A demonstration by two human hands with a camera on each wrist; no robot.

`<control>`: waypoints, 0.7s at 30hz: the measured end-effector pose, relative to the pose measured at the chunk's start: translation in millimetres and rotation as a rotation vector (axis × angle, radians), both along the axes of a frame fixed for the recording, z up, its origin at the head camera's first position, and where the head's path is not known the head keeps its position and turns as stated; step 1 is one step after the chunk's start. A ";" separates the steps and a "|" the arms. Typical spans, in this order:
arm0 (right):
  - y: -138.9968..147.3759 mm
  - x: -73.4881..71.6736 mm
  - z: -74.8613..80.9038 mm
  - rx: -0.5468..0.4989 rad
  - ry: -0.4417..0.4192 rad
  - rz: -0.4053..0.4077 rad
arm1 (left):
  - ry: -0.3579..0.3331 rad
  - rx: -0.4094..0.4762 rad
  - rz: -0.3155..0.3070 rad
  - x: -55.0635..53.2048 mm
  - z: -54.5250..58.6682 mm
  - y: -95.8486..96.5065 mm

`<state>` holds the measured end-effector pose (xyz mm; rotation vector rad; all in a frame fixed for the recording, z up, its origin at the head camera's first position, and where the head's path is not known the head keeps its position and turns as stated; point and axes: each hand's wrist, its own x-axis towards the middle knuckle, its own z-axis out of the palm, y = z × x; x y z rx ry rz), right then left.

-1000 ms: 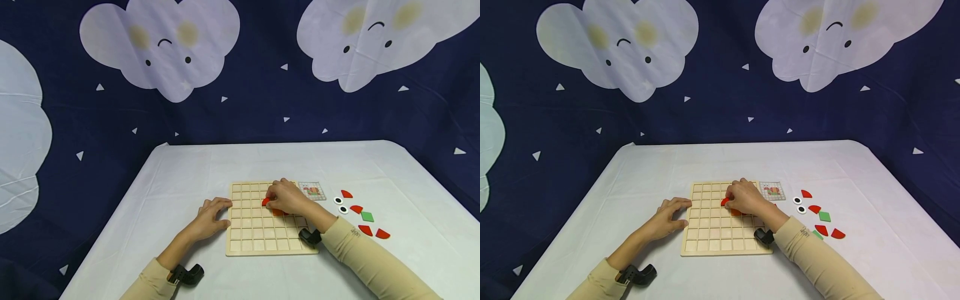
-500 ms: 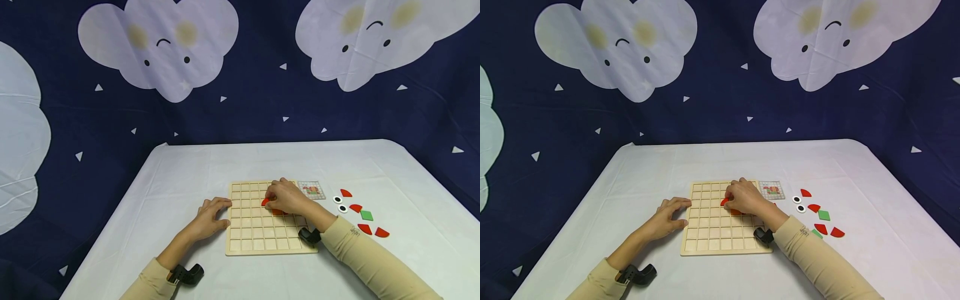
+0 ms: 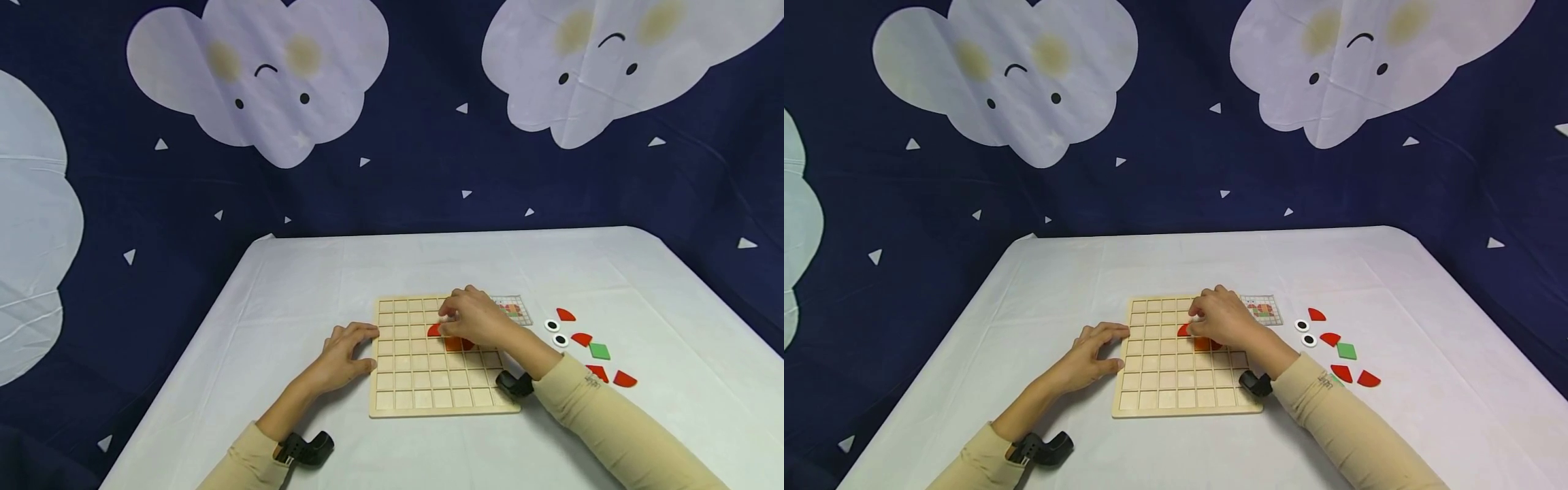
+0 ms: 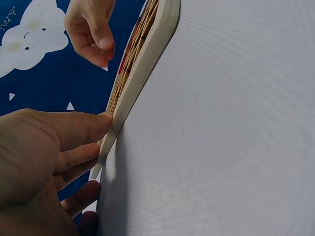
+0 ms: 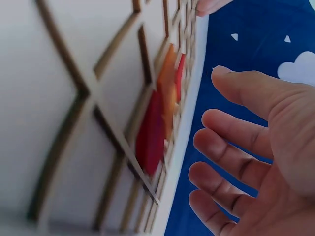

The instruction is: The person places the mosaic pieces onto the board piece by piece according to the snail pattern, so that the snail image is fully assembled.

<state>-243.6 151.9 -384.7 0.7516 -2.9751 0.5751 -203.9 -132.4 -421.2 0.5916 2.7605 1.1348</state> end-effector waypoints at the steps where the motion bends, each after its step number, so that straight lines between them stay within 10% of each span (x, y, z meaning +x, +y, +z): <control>1: 3.0 1.6 2.2 -0.003 0.003 -0.008 | 0.002 -0.001 0.000 -0.1 -0.1 0.0; 21: 121.6 78.4 19.0 -0.011 0.132 -0.208 | 0.012 -0.004 0.000 0.3 0.0 -0.1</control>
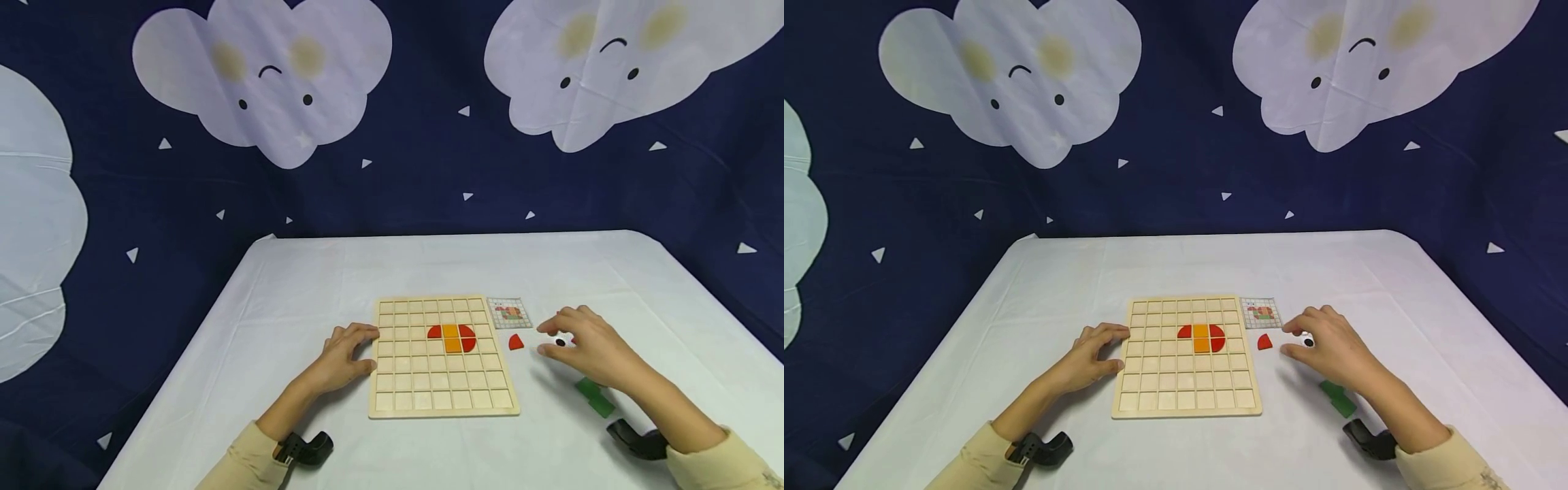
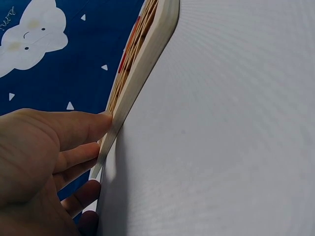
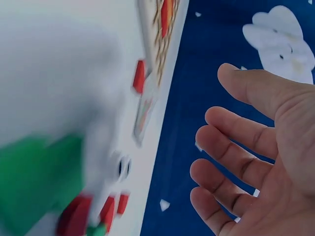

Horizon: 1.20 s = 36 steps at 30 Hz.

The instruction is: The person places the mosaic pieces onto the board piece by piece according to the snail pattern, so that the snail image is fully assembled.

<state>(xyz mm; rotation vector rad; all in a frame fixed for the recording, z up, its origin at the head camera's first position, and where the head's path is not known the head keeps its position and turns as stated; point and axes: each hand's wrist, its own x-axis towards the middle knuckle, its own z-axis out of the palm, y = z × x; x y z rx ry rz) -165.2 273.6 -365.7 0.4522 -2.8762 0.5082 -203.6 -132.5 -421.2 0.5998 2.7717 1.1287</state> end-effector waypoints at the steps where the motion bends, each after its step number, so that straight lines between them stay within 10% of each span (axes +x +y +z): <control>1: 5.7 4.3 -1.3 0.006 -0.005 -0.016 | -0.002 0.000 -0.001 0.0 -0.2 0.0; 13: 61.0 34.6 -30.0 0.040 0.043 -0.123 | 0.006 0.001 -0.012 0.0 1.7 -0.1; 36: 80.1 34.9 -49.5 0.117 -0.005 -0.094 | 0.006 -0.010 -0.002 0.5 0.2 -0.3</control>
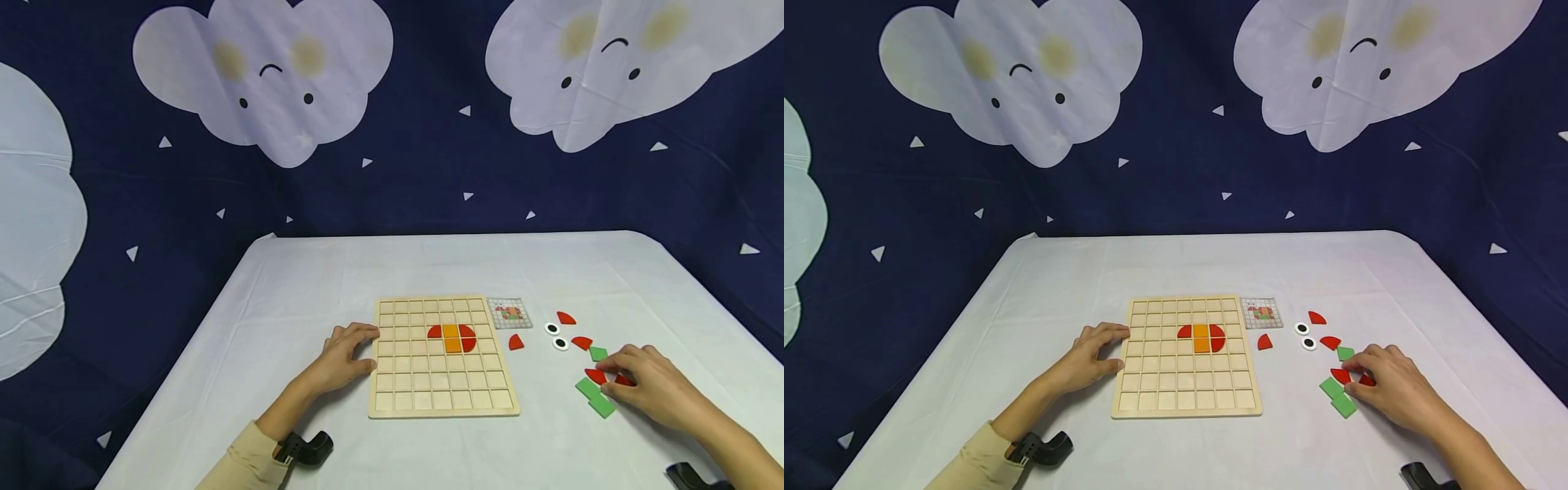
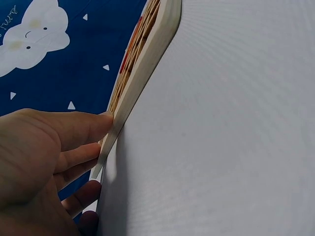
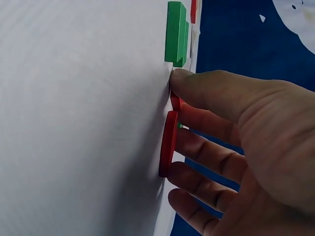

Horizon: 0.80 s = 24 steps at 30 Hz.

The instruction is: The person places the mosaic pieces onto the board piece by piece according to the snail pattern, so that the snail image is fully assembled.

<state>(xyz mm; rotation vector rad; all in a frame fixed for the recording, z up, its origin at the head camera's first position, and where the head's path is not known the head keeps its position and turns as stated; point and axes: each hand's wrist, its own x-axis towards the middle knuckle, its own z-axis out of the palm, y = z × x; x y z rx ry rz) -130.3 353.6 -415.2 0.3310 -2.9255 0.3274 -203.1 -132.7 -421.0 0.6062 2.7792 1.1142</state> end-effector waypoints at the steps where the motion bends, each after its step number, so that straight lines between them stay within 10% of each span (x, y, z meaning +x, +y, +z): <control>1: 0.1 -0.3 -0.1 0.001 0.004 0.002 | -0.001 0.002 0.001 0.0 0.0 -0.1; 24: -42.9 -9.8 25.8 -0.057 0.080 0.070 | -0.006 0.013 0.000 0.2 0.9 0.8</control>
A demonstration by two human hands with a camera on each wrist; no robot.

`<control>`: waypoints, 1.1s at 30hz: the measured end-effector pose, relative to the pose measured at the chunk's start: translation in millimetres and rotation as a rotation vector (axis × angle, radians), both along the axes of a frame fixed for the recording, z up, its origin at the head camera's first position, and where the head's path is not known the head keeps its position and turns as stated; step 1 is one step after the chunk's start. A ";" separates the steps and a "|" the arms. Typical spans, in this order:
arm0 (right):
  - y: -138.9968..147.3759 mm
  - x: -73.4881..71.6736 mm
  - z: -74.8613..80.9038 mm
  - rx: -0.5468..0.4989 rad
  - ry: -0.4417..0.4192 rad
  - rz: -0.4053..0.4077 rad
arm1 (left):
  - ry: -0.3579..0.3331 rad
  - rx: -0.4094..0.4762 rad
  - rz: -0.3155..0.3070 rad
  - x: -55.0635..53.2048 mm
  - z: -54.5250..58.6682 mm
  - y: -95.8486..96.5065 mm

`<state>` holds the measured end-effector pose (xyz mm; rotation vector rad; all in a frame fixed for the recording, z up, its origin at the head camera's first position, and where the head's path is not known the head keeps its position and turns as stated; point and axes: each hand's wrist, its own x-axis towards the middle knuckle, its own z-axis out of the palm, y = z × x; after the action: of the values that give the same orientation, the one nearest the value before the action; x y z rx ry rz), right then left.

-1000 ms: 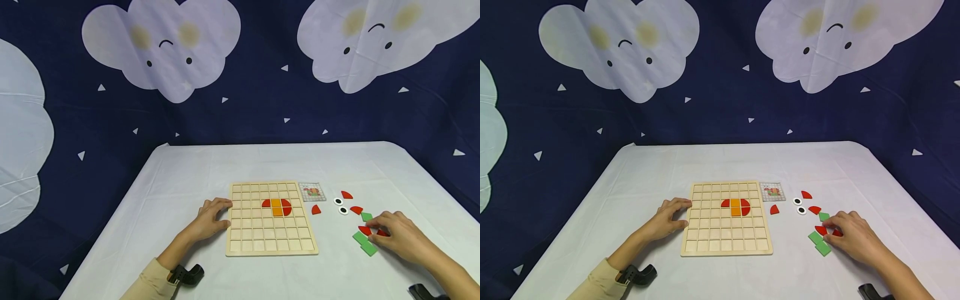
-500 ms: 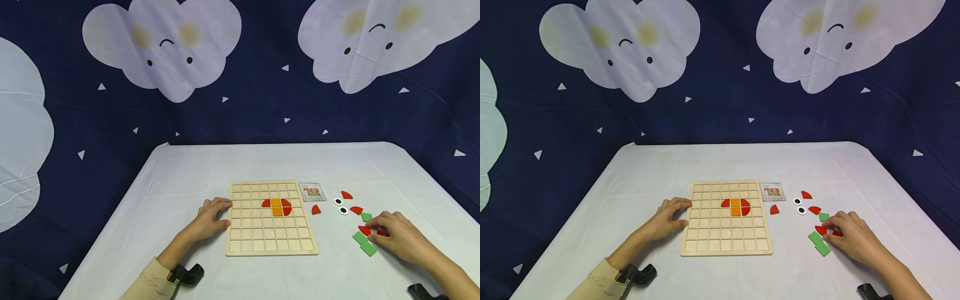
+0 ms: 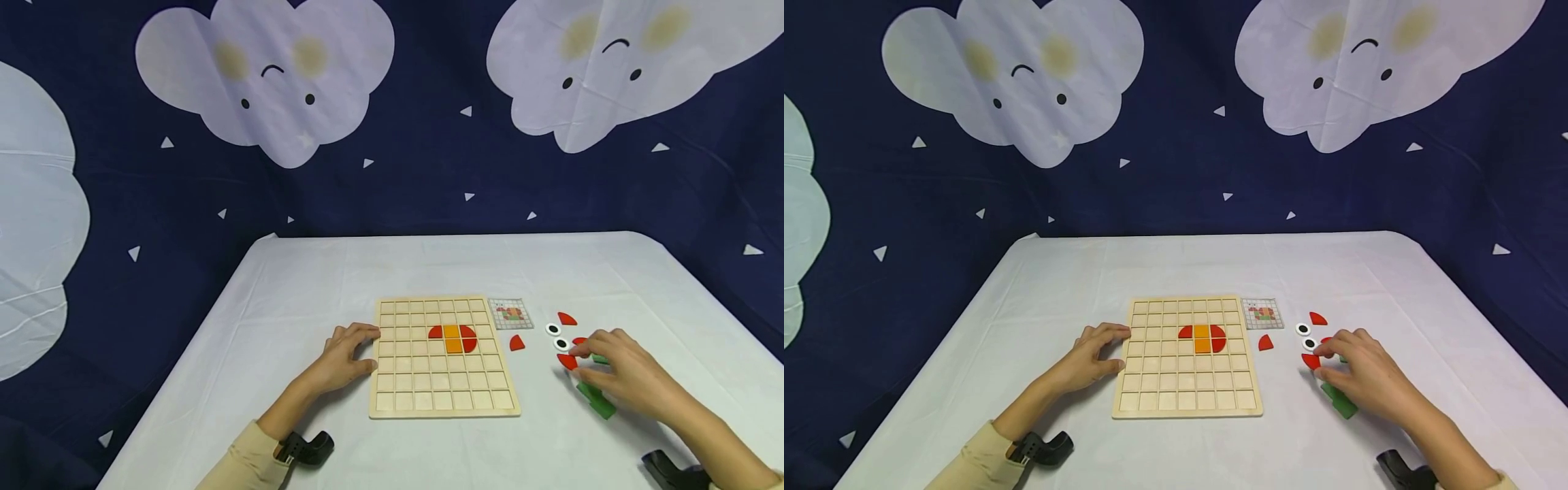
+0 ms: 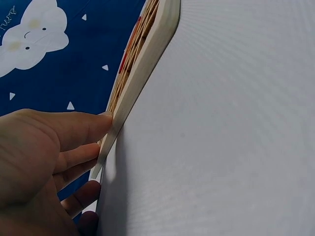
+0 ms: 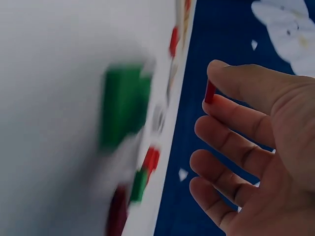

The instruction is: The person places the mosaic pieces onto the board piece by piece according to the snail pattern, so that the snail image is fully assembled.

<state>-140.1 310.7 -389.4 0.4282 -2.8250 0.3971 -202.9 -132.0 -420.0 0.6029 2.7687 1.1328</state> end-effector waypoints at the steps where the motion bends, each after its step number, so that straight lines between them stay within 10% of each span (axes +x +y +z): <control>1: -6.4 -1.5 2.7 -0.005 -0.009 0.014 | -0.002 0.003 0.002 0.1 0.0 0.0; 33: -163.0 -70.1 -0.4 0.002 -0.131 0.302 | -0.009 0.004 0.004 -1.3 -1.1 -0.8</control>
<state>-210.3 147.7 -389.8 0.8640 -2.8899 0.4973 -204.2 -132.7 -421.2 0.5908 2.7619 1.1401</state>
